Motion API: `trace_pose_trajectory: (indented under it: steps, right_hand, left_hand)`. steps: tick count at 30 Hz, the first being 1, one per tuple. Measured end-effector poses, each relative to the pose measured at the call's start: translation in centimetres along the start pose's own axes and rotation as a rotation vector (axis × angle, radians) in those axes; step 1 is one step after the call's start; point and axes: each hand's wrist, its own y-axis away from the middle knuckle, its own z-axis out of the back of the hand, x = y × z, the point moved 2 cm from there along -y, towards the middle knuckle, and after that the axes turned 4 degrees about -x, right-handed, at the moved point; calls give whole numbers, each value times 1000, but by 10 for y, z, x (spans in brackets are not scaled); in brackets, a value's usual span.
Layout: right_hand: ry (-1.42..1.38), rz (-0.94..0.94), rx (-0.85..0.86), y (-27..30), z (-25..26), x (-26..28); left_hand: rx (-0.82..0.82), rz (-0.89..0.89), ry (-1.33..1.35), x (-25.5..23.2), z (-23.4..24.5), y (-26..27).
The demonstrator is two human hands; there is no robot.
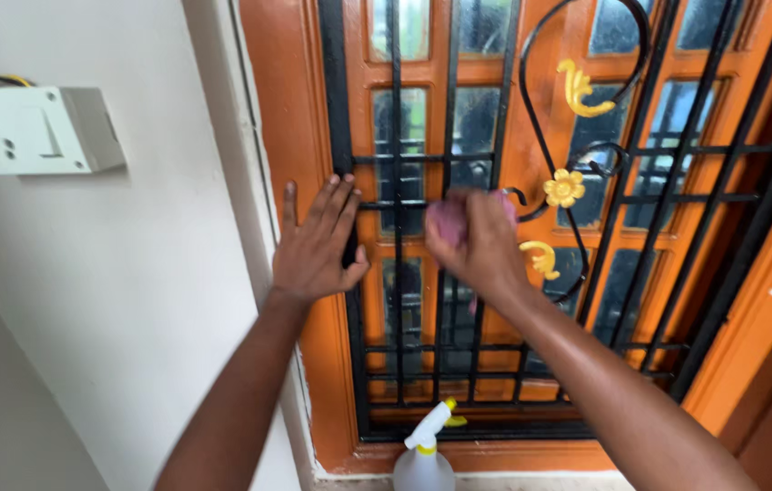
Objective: The person wipes the metal grill and glass panes of a window using a pink cloth and a spray bottle.
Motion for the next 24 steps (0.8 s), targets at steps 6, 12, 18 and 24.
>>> trace_pose_trajectory:
  steps: [6, 12, 18, 24]
  right_hand:
    - [-193, 77, -156, -72, -36, 10]
    - [554, 207, -242, -52, -51, 17]
    - [531, 213, 35, -39, -51, 4]
    - [425, 99, 314, -23, -28, 28]
  left_hand:
    - [-64, -4, 18, 1, 4, 4]
    - [-82, -11, 13, 0, 6, 5]
    - [-83, -6, 40, 1, 5, 5]
    - [-71, -6, 19, 2, 1, 8]
